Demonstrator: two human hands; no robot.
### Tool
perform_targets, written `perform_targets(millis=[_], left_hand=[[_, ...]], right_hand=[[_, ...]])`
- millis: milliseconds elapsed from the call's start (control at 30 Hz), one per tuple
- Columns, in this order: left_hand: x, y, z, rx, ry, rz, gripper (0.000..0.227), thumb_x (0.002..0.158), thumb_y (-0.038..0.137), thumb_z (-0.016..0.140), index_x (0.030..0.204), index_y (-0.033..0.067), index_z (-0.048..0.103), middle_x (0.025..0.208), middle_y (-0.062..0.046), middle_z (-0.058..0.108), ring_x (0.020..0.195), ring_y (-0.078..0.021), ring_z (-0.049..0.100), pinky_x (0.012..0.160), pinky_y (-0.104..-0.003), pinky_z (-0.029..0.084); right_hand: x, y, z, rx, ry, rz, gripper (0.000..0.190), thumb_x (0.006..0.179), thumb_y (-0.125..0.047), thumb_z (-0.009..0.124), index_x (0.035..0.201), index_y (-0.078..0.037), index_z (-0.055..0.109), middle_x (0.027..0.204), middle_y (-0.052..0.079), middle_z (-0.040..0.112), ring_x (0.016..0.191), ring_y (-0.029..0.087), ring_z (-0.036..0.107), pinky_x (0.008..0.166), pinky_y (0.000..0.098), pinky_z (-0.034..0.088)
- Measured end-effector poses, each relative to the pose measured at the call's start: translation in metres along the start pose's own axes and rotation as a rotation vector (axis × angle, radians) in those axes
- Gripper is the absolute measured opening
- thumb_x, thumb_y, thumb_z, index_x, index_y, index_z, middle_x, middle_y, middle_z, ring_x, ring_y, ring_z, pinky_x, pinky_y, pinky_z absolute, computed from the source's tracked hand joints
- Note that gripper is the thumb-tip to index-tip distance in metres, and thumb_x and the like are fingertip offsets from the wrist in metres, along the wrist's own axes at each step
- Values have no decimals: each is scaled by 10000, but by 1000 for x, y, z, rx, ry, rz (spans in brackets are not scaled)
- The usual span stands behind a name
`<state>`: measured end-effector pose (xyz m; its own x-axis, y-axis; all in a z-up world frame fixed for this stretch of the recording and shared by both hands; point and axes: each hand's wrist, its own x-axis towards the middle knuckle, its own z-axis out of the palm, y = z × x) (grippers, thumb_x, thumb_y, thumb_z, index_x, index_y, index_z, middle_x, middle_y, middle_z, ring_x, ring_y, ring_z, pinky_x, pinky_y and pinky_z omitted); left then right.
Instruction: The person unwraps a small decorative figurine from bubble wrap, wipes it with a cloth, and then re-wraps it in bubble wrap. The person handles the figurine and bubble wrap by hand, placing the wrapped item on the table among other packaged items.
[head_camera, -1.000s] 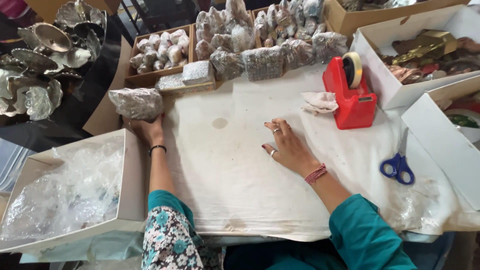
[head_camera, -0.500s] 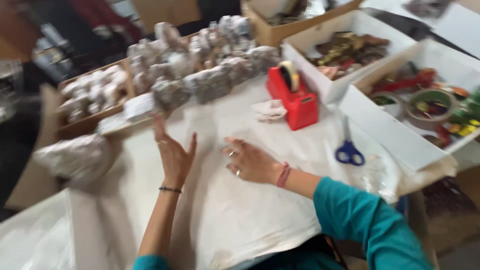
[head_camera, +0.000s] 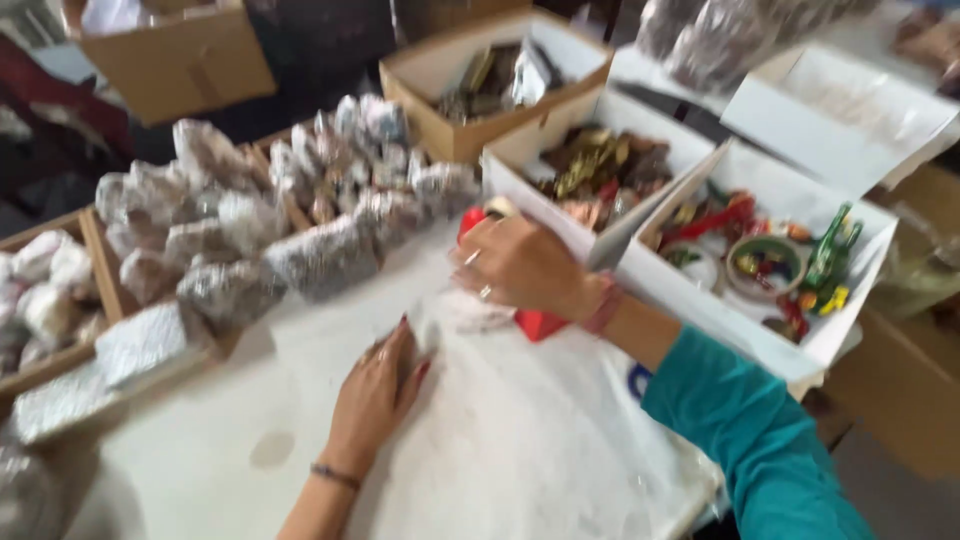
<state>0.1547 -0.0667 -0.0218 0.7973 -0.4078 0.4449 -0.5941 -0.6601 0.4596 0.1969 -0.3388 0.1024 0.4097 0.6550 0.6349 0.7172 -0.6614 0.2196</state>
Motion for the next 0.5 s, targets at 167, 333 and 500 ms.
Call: perform_targets(millis=[167,333,500], left_hand=[[5,10,-6,29,-6,-13,535,893,269,689,1336,-5,569,1304,-201,651,1207,-368,594,1021,-433,469],[6,7,-5,10,-17,-33,494,876,250,694,1299,15,594,1310,-181,653,1213,-359,590,1031,-434,461],[4,0,1,4,-25,-10,431,857,217,707,1224,13,611,1316,-154,646,1235,-355,582,1030,-444,459]], right_hand=[[-40,155,10,-112,-63,482,171,956,-286,734,997,-124,765,1010,100,709,892,285,693,760,427,579],[-146,284,43,-230,-270,819,216,961,-216,689,1129,-87,729,1123,137,693,1046,322,667,853,444,577],[-208,324,63,-176,-420,1152,584,837,-329,763,1328,-45,628,1320,254,572,1241,417,547,1010,509,472]])
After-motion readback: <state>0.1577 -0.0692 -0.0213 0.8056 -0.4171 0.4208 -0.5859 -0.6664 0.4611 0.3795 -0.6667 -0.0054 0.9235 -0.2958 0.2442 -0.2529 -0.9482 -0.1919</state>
